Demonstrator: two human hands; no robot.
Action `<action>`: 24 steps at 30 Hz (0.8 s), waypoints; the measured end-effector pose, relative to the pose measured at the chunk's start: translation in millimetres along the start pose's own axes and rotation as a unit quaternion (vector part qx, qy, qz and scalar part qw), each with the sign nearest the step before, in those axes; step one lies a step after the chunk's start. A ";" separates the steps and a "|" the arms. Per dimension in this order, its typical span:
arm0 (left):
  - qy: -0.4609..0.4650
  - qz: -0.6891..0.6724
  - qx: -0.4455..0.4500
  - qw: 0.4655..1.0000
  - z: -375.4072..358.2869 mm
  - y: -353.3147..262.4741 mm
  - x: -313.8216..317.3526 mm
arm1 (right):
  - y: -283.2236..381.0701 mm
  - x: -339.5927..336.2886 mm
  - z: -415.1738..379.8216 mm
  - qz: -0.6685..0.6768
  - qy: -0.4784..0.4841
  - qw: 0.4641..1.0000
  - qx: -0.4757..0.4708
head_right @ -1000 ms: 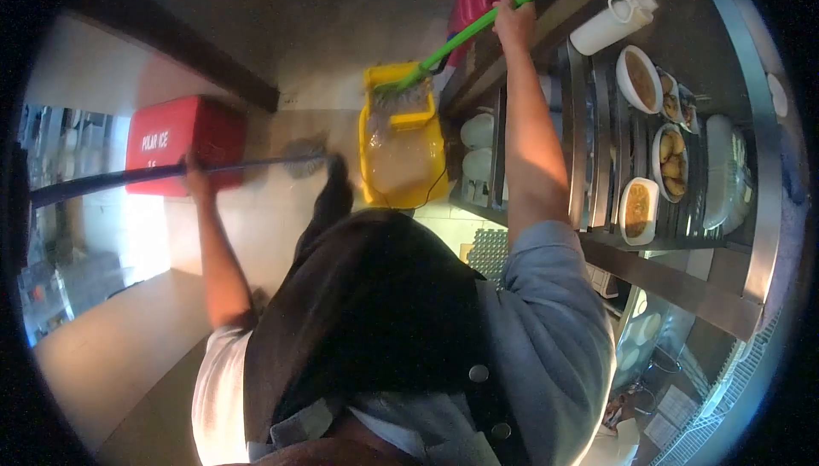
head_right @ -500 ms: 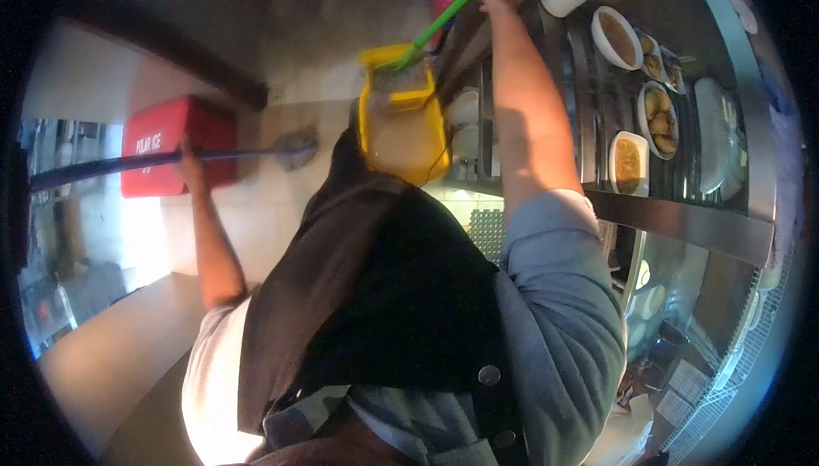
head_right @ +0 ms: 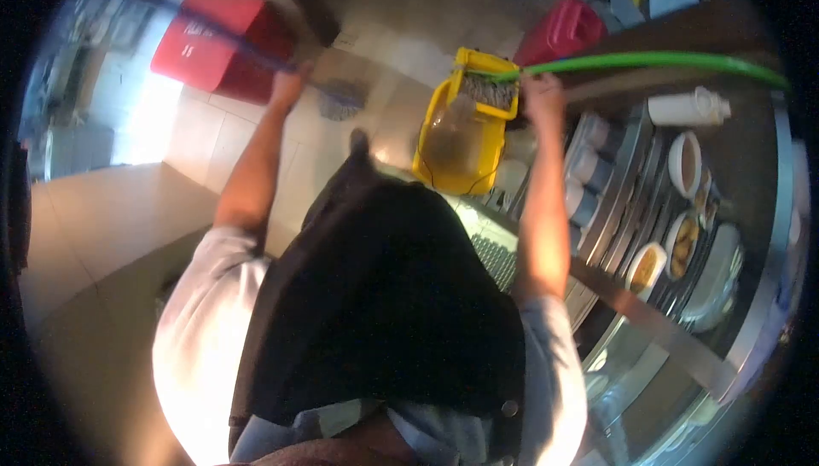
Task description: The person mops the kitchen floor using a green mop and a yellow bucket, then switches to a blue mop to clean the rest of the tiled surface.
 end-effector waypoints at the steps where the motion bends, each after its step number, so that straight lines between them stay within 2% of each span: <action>1: 0.019 0.114 0.022 0.993 10.3 -16.2 22.8 | 26.8 41.6 -32.8 0.040 0.042 0.996 -0.070; 2: 0.057 0.130 -0.044 0.989 25.4 -2.2 55.8 | 50.8 81.8 -61.4 0.079 0.088 0.984 -0.135; 3: 0.117 0.118 -0.013 0.986 23.7 -30.2 83.8 | 79.8 109.2 -80.8 0.008 0.104 0.954 -0.282; 4: 0.170 0.074 0.006 0.983 23.9 -34.9 116.7 | 112.2 123.9 -102.6 0.078 0.097 0.944 -0.304; 5: 0.235 0.120 0.027 0.964 15.7 -50.7 142.7 | 151.0 129.9 -129.1 0.148 0.089 0.931 -0.323; 6: 0.238 0.092 0.105 0.961 -7.0 -68.5 159.2 | 178.0 136.3 -144.5 0.217 0.081 0.912 -0.339; 7: 0.206 0.091 0.131 0.965 -31.1 -85.4 160.8 | 167.7 127.6 -123.1 0.293 0.008 0.927 -0.235; 8: 0.174 0.090 0.155 0.968 -52.3 -93.7 153.6 | 183.3 125.0 -148.2 0.467 -0.013 0.878 -0.103; 9: 0.165 0.073 0.184 0.966 -68.7 -88.2 142.3 | 168.1 123.9 -137.1 0.489 0.078 0.845 -0.201; 10: 0.151 0.059 0.214 0.963 -68.8 -79.2 127.7 | 184.1 137.5 -171.4 0.489 0.079 0.841 -0.218; 11: 0.187 0.072 0.193 0.961 -64.5 -58.9 114.0 | 196.4 147.8 -199.0 0.446 0.152 0.836 -0.283; 13: 0.264 0.092 0.151 0.948 -68.8 -6.8 78.1 | 234.9 175.7 -259.4 0.351 0.237 0.820 -0.383; 15: 0.261 0.096 0.142 0.950 -66.4 11.9 36.4 | 282.0 185.2 -301.0 0.334 0.261 0.808 -0.408; 16: 0.265 0.099 0.146 0.948 -61.2 13.3 16.7 | 304.4 181.2 -314.1 0.340 0.238 0.818 -0.399; 19: 0.241 0.065 0.192 0.949 -26.2 -24.2 -23.6 | 368.5 164.2 -358.8 0.320 0.207 0.809 -0.447; 21: 0.211 0.019 0.280 0.936 -5.8 -62.2 -45.1 | 400.0 141.4 -394.4 0.331 0.195 0.791 -0.477; 24: 0.235 0.016 0.295 0.926 7.5 -139.8 -76.3 | 428.8 96.0 -449.7 0.321 0.163 0.780 -0.512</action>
Point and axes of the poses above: each hand's wrist, its own z-axis towards the middle knuckle, its own x-axis out of the palm, y = z × x, the point moved 4 cm from there along z, towards the middle knuckle, and after that the axes turned 4 degrees about x, right-handed, at the moved point
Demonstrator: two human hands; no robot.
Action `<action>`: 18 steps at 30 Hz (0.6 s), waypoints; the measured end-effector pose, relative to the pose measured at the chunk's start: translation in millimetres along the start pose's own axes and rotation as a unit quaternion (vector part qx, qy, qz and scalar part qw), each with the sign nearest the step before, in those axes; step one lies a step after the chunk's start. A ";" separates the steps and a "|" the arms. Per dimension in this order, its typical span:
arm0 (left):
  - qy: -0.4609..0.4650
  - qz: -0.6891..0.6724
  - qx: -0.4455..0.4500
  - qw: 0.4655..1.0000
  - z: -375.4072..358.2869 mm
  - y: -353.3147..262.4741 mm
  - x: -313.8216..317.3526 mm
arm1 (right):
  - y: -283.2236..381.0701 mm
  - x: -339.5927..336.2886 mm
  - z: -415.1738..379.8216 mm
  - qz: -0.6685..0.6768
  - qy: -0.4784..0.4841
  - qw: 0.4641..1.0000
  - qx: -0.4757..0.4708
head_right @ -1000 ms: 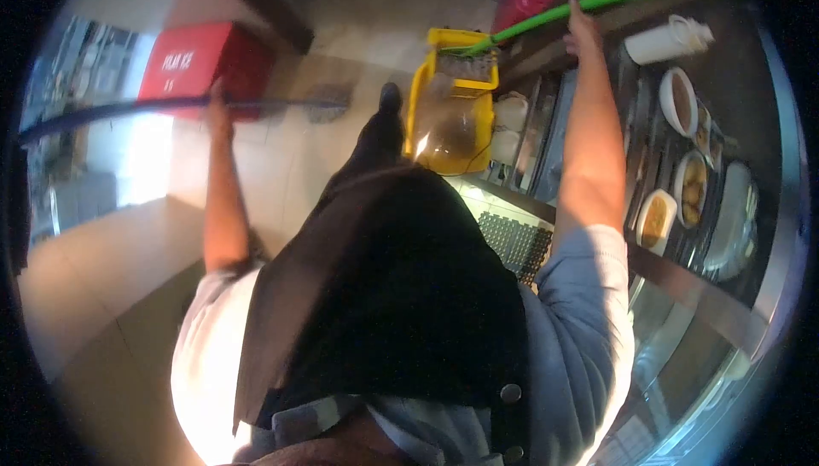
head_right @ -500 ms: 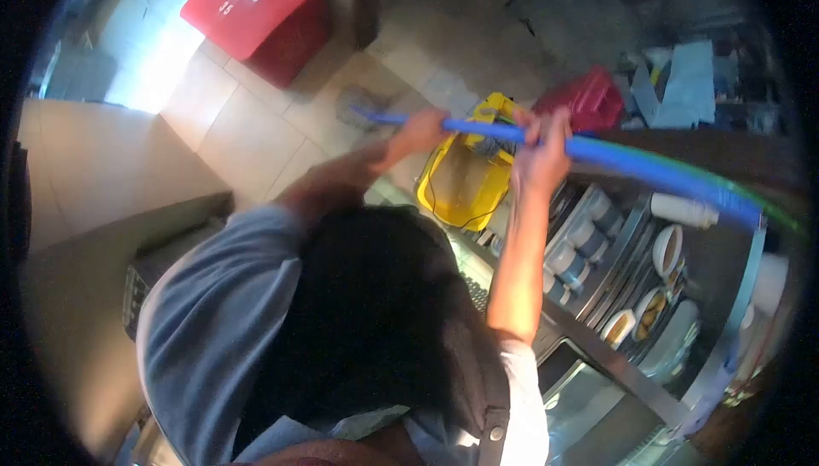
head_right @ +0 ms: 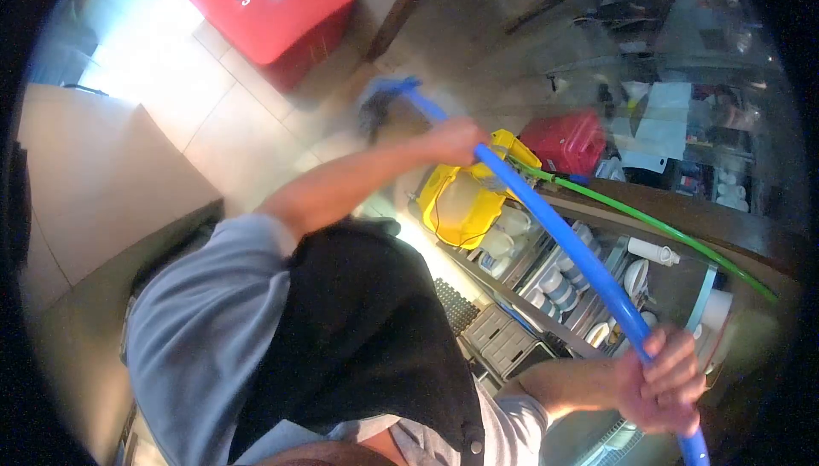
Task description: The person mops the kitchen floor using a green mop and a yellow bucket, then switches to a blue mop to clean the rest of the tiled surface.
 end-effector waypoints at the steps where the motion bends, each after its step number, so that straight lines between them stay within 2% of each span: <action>1: 0.010 -0.008 0.003 1.000 11.2 -22.8 -16.6 | 25.1 -0.8 -3.1 -0.015 -0.003 1.000 -0.010; 3: -0.018 -0.014 0.093 0.995 30.2 -60.4 -42.1 | 74.0 -2.3 -18.3 -0.040 -0.027 0.998 -0.051; 4: -0.008 -0.009 0.106 0.994 39.8 -78.3 -49.4 | 96.5 4.7 -24.4 -0.105 -0.051 0.990 -0.084; 6: 0.014 0.001 0.138 0.990 55.8 -111.8 -56.3 | 116.1 27.5 -22.0 -0.129 0.070 0.983 -0.107; 10: 0.028 -0.006 0.148 0.989 61.7 -144.2 -37.4 | 126.3 24.0 -52.7 -0.179 -0.054 0.967 -0.176; 12: 0.034 -0.009 0.128 0.991 51.6 -120.7 1.5 | 130.7 -29.9 -99.9 -0.094 -0.125 0.986 -0.060; 14: 0.001 0.006 0.141 0.990 35.1 -62.4 52.0 | 61.2 -23.6 -105.6 -0.141 -0.149 0.979 -0.012; 16: 0.047 0.045 0.031 0.997 10.4 25.8 122.2 | 4.9 -26.3 -126.7 -0.122 -0.189 0.974 0.001; 18: 0.115 0.033 0.023 0.993 -32.6 80.1 155.3 | -44.9 -19.0 -157.8 -0.054 -0.244 0.968 -0.005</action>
Point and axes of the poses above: each hand's wrist, its own z-axis towards the middle knuckle, its own x-axis out of the palm, y = z × x, the point moved 4 cm from there along z, towards the middle knuckle, and after that the axes turned 4 degrees about x, right-handed, at the moved point
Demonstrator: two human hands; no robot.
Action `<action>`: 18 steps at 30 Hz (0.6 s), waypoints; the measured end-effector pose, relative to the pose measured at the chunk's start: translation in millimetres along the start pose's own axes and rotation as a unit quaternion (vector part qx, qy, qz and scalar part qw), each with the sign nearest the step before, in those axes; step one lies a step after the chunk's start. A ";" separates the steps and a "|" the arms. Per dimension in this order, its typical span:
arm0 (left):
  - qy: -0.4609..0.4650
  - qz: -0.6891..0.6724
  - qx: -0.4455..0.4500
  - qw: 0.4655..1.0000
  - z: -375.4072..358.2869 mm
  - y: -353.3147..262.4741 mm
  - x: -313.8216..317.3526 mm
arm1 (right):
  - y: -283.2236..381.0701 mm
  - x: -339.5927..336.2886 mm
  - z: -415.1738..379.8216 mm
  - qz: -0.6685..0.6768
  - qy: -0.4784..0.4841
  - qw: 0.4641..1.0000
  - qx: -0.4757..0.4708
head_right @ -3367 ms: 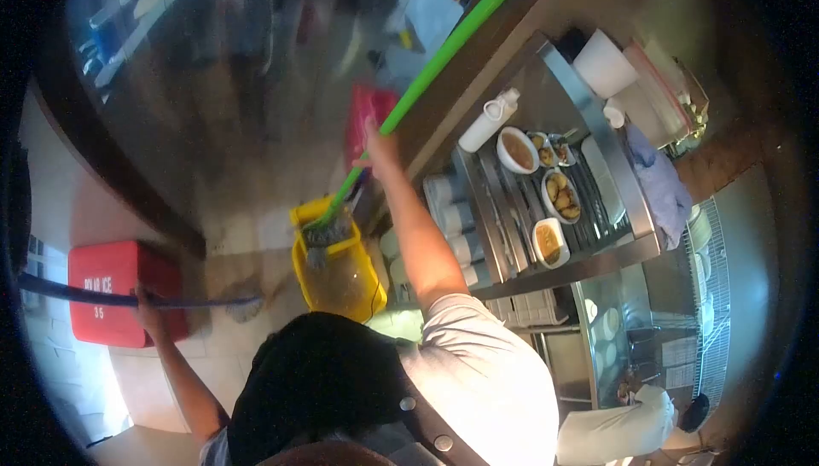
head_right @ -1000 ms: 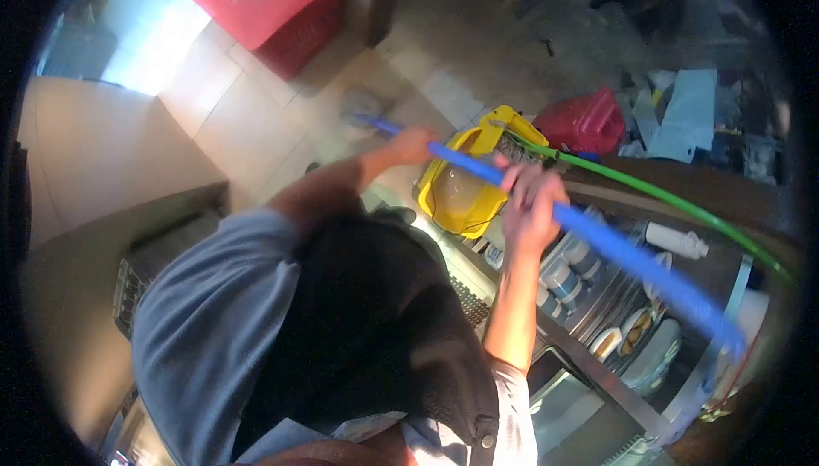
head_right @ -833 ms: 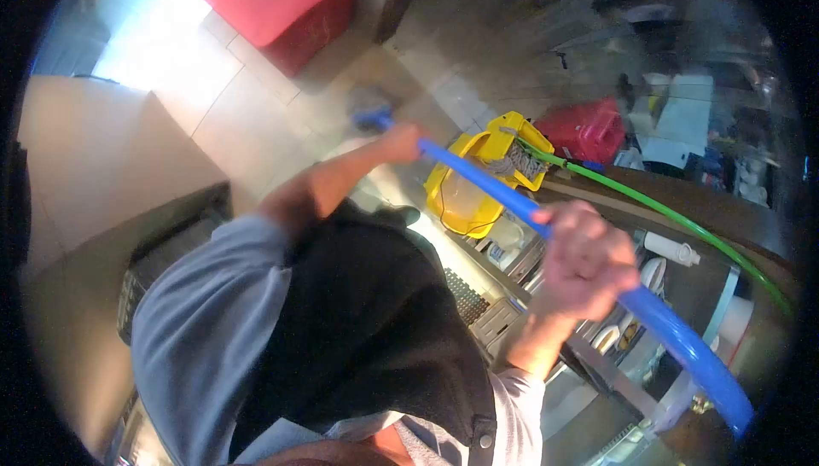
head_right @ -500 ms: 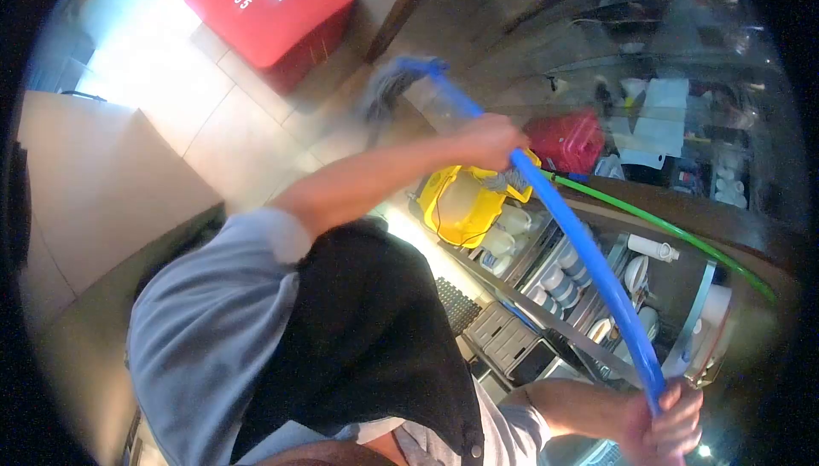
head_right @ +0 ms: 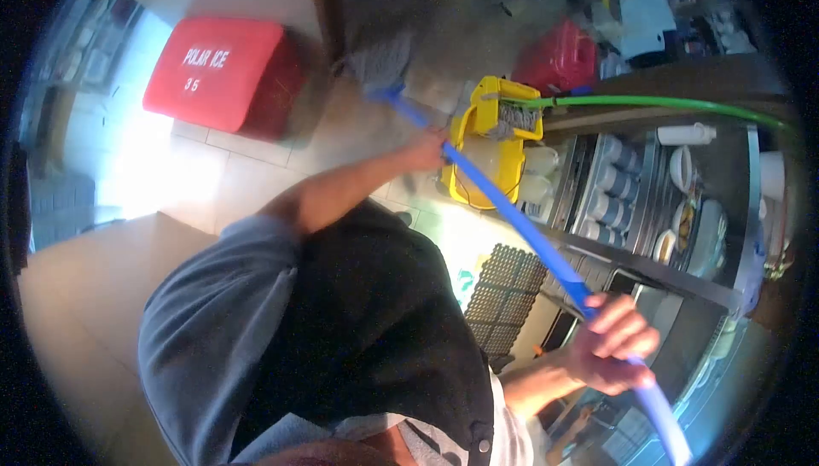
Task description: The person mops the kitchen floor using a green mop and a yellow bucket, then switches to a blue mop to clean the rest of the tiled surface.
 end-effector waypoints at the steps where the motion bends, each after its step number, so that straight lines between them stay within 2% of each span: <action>1: 0.091 0.015 -0.027 0.995 -15.5 14.1 17.2 | -24.9 -4.4 -20.7 -0.028 -0.031 0.999 0.025; 2: 0.180 0.031 -0.051 0.982 -28.2 22.4 28.5 | -50.1 -6.5 -40.8 -0.056 -0.062 0.995 0.048; 4: 0.306 0.023 -0.031 0.951 -47.6 24.2 37.4 | -99.5 7.0 -77.8 -0.101 -0.132 0.981 0.101; 5: 0.370 0.018 -0.019 0.929 -61.1 24.3 44.0 | -98.1 13.8 -89.9 -0.119 -0.149 0.974 0.123; 6: 0.354 0.031 0.039 0.934 -73.2 30.9 61.5 | -92.4 21.7 -105.2 -0.135 -0.164 0.966 0.145; 7: 0.403 0.028 0.057 0.913 -81.4 23.9 73.8 | -73.4 32.4 -116.6 -0.123 -0.238 0.952 0.151; 8: 0.453 0.025 0.078 0.888 -92.1 14.2 87.0 | -53.8 47.7 -118.4 -0.117 -0.254 0.951 0.134; 10: 0.527 -0.111 0.156 0.828 -130.6 -17.6 90.5 | -2.5 63.9 -160.4 -0.142 -0.394 0.895 0.155; 11: 0.563 -0.127 0.191 0.794 -153.9 -33.6 90.3 | 15.6 88.7 -162.6 -0.175 -0.415 0.879 0.158; 12: 0.594 -0.141 0.227 0.759 -173.5 -44.8 86.9 | 28.2 108.7 -166.9 -0.195 -0.391 0.881 0.180; 13: 0.645 -0.141 0.221 0.718 -185.9 -53.7 72.6 | 33.4 134.3 -164.3 -0.276 -0.374 0.866 0.182; 14: 0.694 -0.138 0.216 0.672 -199.8 -61.4 59.7 | 33.9 160.6 -157.7 -0.318 -0.386 0.848 0.176; 16: 0.715 -0.157 0.250 0.634 -247.5 -37.3 89.1 | 62.3 210.4 -144.0 -0.268 -0.495 0.826 0.041; 18: 0.734 -0.176 0.285 0.590 -283.9 -29.2 101.0 | 53.3 267.6 -119.1 -0.412 -0.609 0.677 -0.040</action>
Point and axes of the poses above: each hand's wrist, its own z-axis towards the middle knuckle, its own x-axis out of the palm, y = z × x, the point moved 4 cm from there along z, towards the middle knuckle, and after that the axes turned 4 degrees about x, right-handed, at the moved point
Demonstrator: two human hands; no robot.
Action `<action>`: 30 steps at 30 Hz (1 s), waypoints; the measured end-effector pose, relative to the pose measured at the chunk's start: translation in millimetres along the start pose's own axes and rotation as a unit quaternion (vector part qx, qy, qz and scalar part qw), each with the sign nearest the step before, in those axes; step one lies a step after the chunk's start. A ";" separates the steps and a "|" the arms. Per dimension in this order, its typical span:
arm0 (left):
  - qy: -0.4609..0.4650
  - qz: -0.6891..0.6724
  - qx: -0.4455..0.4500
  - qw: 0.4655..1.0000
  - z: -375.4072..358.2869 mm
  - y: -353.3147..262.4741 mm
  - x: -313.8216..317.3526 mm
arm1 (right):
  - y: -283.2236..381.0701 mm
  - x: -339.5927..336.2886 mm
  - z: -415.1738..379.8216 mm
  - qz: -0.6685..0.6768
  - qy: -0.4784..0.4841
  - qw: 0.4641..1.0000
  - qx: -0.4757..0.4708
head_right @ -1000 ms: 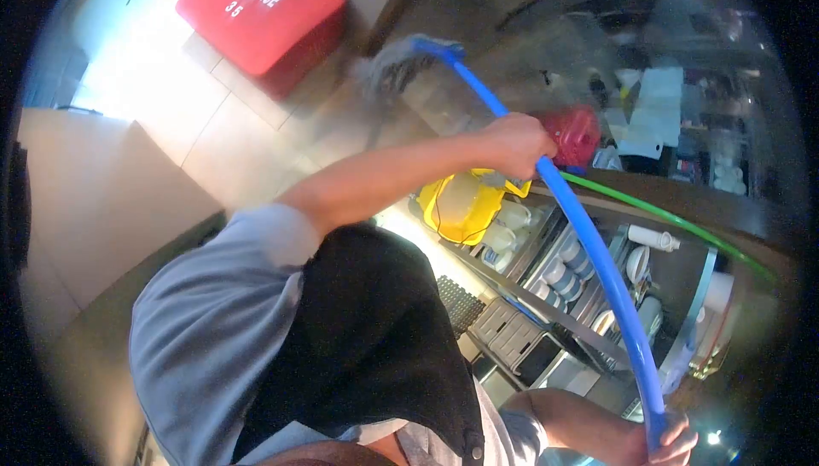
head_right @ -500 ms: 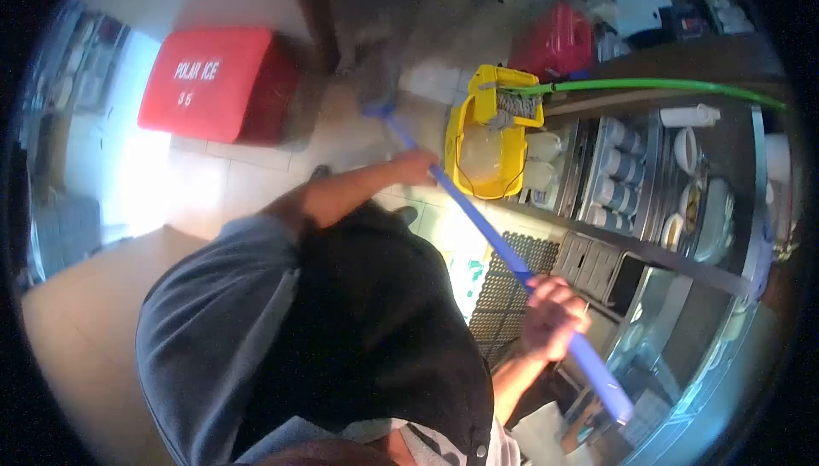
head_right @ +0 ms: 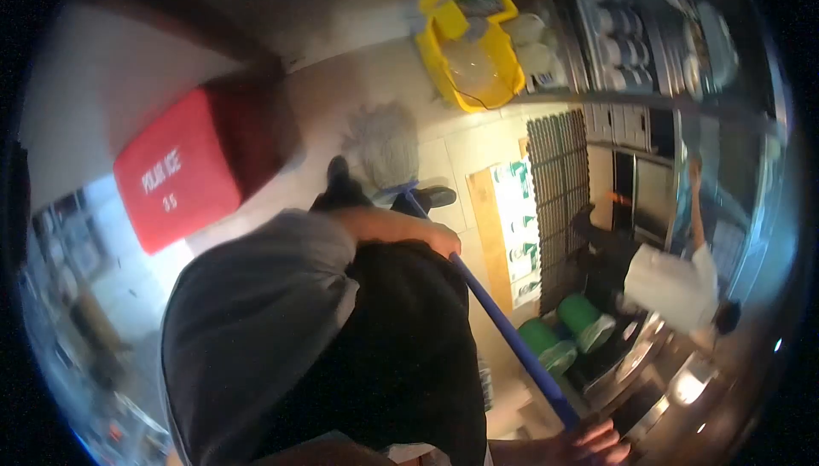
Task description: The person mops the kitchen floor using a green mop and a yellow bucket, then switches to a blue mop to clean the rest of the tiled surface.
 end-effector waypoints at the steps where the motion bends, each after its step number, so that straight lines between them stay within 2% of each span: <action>1: 0.017 -0.005 -0.020 1.000 -10.4 -21.2 -3.7 | -7.2 -37.6 4.3 0.093 0.068 0.993 0.028; 2: 0.024 0.027 -0.023 0.999 -12.5 -19.4 4.1 | -6.8 -45.0 -5.6 0.073 -0.020 0.997 0.032; 4: 0.035 0.095 -0.028 0.995 -13.3 -3.9 12.5 | -10.7 -76.1 -20.9 0.123 0.120 0.983 0.066; 6: -0.018 0.112 -0.044 0.993 -34.2 8.6 -1.1 | -26.4 -112.4 -44.6 0.125 0.094 0.986 0.061; 8: -0.067 0.155 -0.067 0.983 -57.8 30.4 -25.5 | -59.1 -135.4 -72.6 0.145 0.024 0.987 0.064; 10: -0.109 0.252 -0.122 0.954 -73.9 80.2 -47.9 | -97.1 -124.9 -105.8 0.100 -0.060 0.992 0.057; 11: -0.175 0.305 -0.130 0.927 -88.6 111.0 -61.3 | -118.0 -110.6 -125.3 0.082 -0.052 0.994 0.059; 12: -0.223 0.300 -0.151 0.915 -106.9 153.9 -73.1 | -140.7 -95.4 -145.0 0.063 -0.047 0.995 0.058; 13: -0.318 0.309 -0.133 0.887 -132.8 164.8 -87.7 | -166.6 -84.3 -161.4 0.078 -0.008 0.993 0.086; 14: -0.320 0.339 -0.175 0.867 -149.7 174.9 -103.6 | -192.6 -73.1 -178.0 0.090 0.030 0.989 0.115; 15: -0.259 0.292 -0.258 0.884 -162.1 151.4 -121.3 | -206.8 -51.3 -188.1 0.076 0.044 0.984 0.153; 16: -0.343 0.334 -0.225 0.849 -175.4 192.4 -113.7 | -228.8 -53.0 -207.0 0.118 0.075 0.970 0.201; 17: -0.316 0.349 -0.244 0.848 -188.5 210.0 -115.2 | -242.4 -60.7 -221.7 0.095 0.117 0.954 0.258; 18: -0.290 0.366 -0.260 0.845 -191.2 219.4 -117.1 | -241.5 -64.1 -219.4 0.027 0.197 0.952 0.233; 19: -0.265 0.337 -0.311 0.848 -191.2 217.3 -113.5 | -235.9 -71.7 -213.4 -0.044 0.274 0.937 0.210; 20: -0.237 0.313 -0.360 0.846 -181.6 207.0 -106.1 | -234.8 -93.0 -214.0 0.009 0.209 0.945 0.253; 22: -0.160 0.332 -0.384 0.846 -135.4 162.6 -66.7 | -222.2 -138.1 -227.4 0.124 0.074 0.934 0.328; 23: -0.131 0.341 -0.402 0.840 -114.2 140.9 -40.9 | -206.6 -169.1 -229.9 0.110 0.036 0.935 0.335; 24: -0.109 0.359 -0.376 0.847 -86.7 125.1 -9.8 | -192.8 -205.0 -232.2 0.100 0.003 0.934 0.342; 25: -0.086 0.378 -0.351 0.852 -57.5 106.3 24.9 | -177.4 -238.0 -233.0 0.137 0.024 0.962 0.236; 27: -0.103 0.385 -0.211 0.893 -3.4 51.0 95.9 | -132.9 -297.1 -242.0 0.149 0.027 0.981 0.122; 28: -0.077 0.352 -0.221 0.906 26.1 11.7 126.5 | -103.0 -318.6 -247.2 0.130 0.011 0.985 0.117; 29: -0.076 0.337 -0.146 0.927 47.8 5.3 164.3 | -72.2 -344.3 -253.0 0.060 0.057 0.996 0.045; 30: -0.081 0.307 -0.166 0.934 67.2 -23.8 196.6 | -43.5 -350.3 -257.1 0.006 0.055 0.998 0.019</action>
Point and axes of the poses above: each hand's wrist, its own z-axis towards the middle knuckle, its own x-axis out of the palm, y = z × x, the point moved 4 cm from there along z, towards the middle knuckle, and after that the axes turned 4 degrees about x, right-handed, at the moved point
